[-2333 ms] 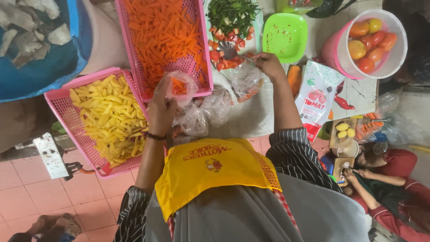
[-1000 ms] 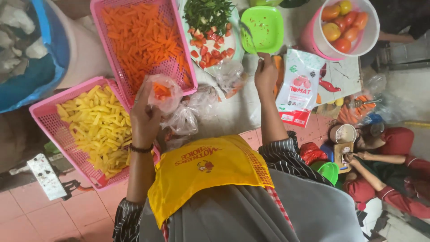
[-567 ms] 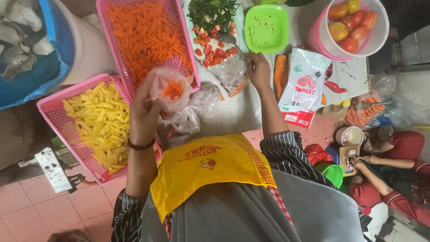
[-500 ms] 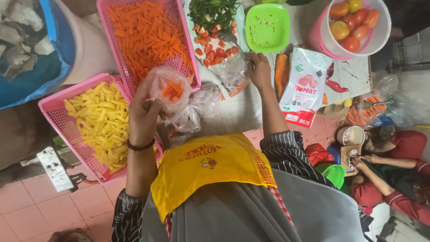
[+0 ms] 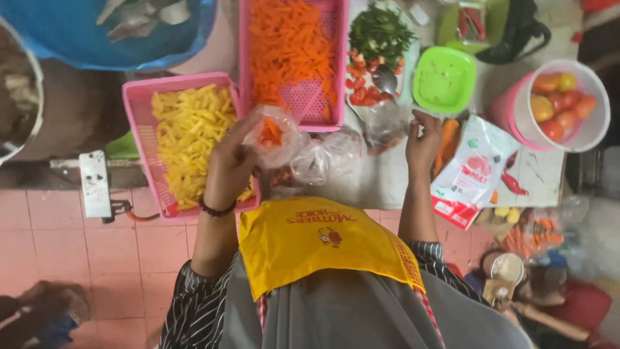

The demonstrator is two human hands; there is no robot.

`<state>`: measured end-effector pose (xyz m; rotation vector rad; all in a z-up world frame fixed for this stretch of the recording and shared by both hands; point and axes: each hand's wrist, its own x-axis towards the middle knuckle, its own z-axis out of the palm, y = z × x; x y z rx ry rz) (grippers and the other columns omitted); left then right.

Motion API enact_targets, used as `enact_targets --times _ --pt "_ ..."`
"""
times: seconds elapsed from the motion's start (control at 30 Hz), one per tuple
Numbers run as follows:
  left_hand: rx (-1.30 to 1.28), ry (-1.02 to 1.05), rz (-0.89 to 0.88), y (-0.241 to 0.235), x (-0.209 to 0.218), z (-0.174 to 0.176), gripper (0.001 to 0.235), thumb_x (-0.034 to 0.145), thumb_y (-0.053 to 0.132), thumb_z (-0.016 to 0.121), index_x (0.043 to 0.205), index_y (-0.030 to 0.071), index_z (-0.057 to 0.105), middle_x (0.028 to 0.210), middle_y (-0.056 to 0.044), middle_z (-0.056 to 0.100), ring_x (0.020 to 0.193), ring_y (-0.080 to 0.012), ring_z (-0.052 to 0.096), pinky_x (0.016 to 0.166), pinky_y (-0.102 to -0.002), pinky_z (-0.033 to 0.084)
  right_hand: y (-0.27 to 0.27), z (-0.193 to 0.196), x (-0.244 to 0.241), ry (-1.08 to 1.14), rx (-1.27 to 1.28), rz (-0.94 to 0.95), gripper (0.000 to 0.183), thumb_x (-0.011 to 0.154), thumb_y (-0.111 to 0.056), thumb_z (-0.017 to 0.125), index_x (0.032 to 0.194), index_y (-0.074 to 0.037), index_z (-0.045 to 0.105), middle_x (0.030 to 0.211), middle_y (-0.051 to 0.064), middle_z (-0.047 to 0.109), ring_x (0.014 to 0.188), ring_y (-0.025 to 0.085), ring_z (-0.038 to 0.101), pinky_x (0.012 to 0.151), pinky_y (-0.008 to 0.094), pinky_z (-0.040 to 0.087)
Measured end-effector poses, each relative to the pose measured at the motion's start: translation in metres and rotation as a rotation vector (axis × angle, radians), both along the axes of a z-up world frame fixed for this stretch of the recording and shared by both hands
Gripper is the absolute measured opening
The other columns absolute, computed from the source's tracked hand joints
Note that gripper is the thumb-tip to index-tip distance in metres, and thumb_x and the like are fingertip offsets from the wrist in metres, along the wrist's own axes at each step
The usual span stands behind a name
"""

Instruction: Packaging various food ingredients including french fries, sliced carrots, and cooked meat into individual plastic bags.

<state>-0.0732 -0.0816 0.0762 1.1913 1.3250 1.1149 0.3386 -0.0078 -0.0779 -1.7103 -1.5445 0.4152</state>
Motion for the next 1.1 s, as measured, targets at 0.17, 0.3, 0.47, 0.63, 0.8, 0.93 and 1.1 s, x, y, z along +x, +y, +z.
enact_targets --times 0.17,0.3,0.47,0.63,0.8,0.93,1.1 --pt "0.031 -0.004 0.122 -0.042 -0.029 0.000 0.060 0.092 -0.014 0.047 0.147 0.005 0.053 0.154 -0.010 0.056 0.067 -0.0054 0.065 0.056 -0.022 0.056 0.036 0.044 -0.069 0.051 0.064 0.199 0.018 0.101 -0.001 0.065 0.116 -0.004 0.075 0.105 0.013 0.068 0.093 0.022 0.068 0.077 0.034 0.054" --pt "0.025 -0.002 0.228 -0.083 -0.059 0.004 0.058 0.093 -0.013 0.046 0.147 0.005 0.053 0.149 -0.011 0.060 0.064 -0.0070 0.067 0.056 -0.022 0.057 0.053 0.090 -0.153 0.135 0.081 0.385 0.015 0.103 -0.001 0.064 0.115 -0.004 0.074 0.103 0.011 0.066 0.091 0.019 0.065 0.072 0.028 0.051" --pt "-0.012 0.011 0.417 -0.134 -0.114 -0.022 0.067 0.083 -0.017 0.045 0.146 0.004 0.051 0.145 -0.011 0.059 0.064 -0.0092 0.068 0.052 -0.023 0.055 0.051 0.134 -0.275 0.084 0.222 0.687 0.014 0.103 0.001 0.066 0.114 -0.002 0.074 0.103 0.011 0.068 0.093 0.019 0.064 0.079 0.029 0.050" --pt "-0.047 -0.040 0.535 -0.168 -0.178 -0.029 0.072 0.081 -0.018 0.046 0.149 0.003 0.044 0.155 -0.012 0.043 0.061 -0.0113 0.067 0.050 -0.026 0.055 0.037 0.159 -0.418 0.044 -0.104 1.218 0.020 0.099 -0.013 0.067 0.118 -0.009 0.072 0.103 0.008 0.069 0.089 0.021 0.067 0.075 0.031 0.052" --pt "-0.019 0.067 0.579 -0.198 -0.253 -0.047 0.071 0.082 -0.016 0.049 0.150 0.005 0.046 0.154 -0.011 0.051 0.060 -0.0101 0.067 0.050 -0.025 0.055 0.032 0.130 -0.584 0.034 -0.089 1.406 0.029 0.096 -0.017 0.070 0.124 -0.010 0.069 0.109 0.010 0.070 0.099 0.024 0.071 0.083 0.035 0.056" --pt "-0.014 0.047 0.627 -0.216 -0.305 -0.048 0.069 0.084 -0.014 0.049 0.149 0.006 0.044 0.155 -0.008 0.046 0.057 -0.0097 0.064 0.050 -0.024 0.054 0.038 0.071 -0.715 -0.316 0.011 1.274 0.051 0.090 -0.034 0.072 0.129 -0.003 0.066 0.118 0.023 0.066 0.105 0.041 0.064 0.090 0.049 0.052" --pt "-0.064 0.111 0.718 -0.230 -0.362 -0.046 0.065 0.086 -0.013 0.051 0.148 0.006 0.046 0.154 -0.008 0.053 0.056 -0.0109 0.066 0.050 -0.025 0.054 0.074 -0.029 -0.815 -0.719 -0.229 1.306 0.057 0.093 -0.054 0.064 0.102 0.002 0.074 0.120 0.026 0.067 0.108 0.042 0.065 0.090 0.051 0.052"
